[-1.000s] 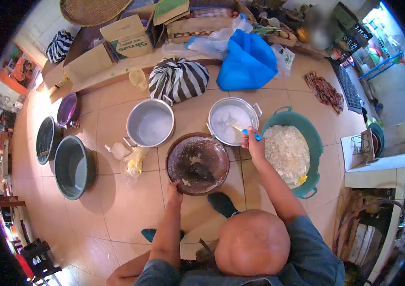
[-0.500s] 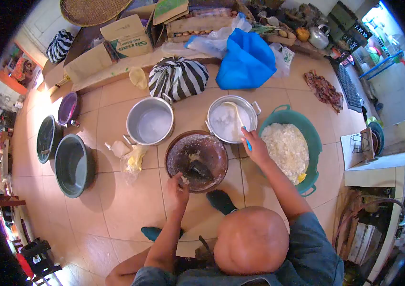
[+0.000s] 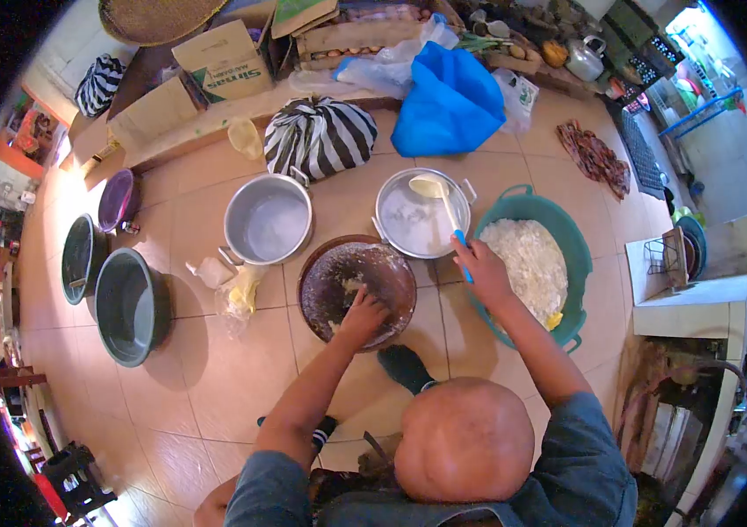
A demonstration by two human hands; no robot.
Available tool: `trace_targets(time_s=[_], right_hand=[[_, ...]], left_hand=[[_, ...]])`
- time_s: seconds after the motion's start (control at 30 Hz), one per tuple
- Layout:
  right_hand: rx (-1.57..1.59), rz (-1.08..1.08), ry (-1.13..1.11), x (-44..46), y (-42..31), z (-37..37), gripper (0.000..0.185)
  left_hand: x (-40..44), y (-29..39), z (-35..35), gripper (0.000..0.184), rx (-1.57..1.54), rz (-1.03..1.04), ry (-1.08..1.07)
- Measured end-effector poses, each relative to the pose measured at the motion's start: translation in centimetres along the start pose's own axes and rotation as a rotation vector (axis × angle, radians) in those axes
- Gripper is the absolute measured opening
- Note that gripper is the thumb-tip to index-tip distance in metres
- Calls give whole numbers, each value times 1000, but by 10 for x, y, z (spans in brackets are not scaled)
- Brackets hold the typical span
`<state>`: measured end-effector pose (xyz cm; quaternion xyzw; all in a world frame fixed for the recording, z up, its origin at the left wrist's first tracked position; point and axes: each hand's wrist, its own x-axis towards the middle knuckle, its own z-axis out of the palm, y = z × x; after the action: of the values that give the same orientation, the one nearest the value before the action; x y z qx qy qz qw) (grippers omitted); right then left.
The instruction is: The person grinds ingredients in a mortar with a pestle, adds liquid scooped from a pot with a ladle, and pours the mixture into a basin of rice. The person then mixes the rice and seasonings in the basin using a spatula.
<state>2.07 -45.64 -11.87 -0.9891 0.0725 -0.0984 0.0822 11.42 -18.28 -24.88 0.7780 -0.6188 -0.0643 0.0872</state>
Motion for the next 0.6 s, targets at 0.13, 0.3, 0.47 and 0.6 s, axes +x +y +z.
trace_targets(time_s=[0.13, 0.3, 0.47, 0.6], right_hand=[[30, 44, -6, -12, 1, -10, 41], [77, 147, -30, -26, -8, -21, 41], [195, 216, 21, -36, -12, -25, 38], [463, 172, 309, -33, -7, -11, 32]], left_hand=[[11, -5, 5, 26, 86, 64, -81], [16, -2, -16, 28, 64, -81, -55], [-9, -12, -58, 36, -290, -747, 212], [-44, -23, -33, 34, -473, -919, 600]])
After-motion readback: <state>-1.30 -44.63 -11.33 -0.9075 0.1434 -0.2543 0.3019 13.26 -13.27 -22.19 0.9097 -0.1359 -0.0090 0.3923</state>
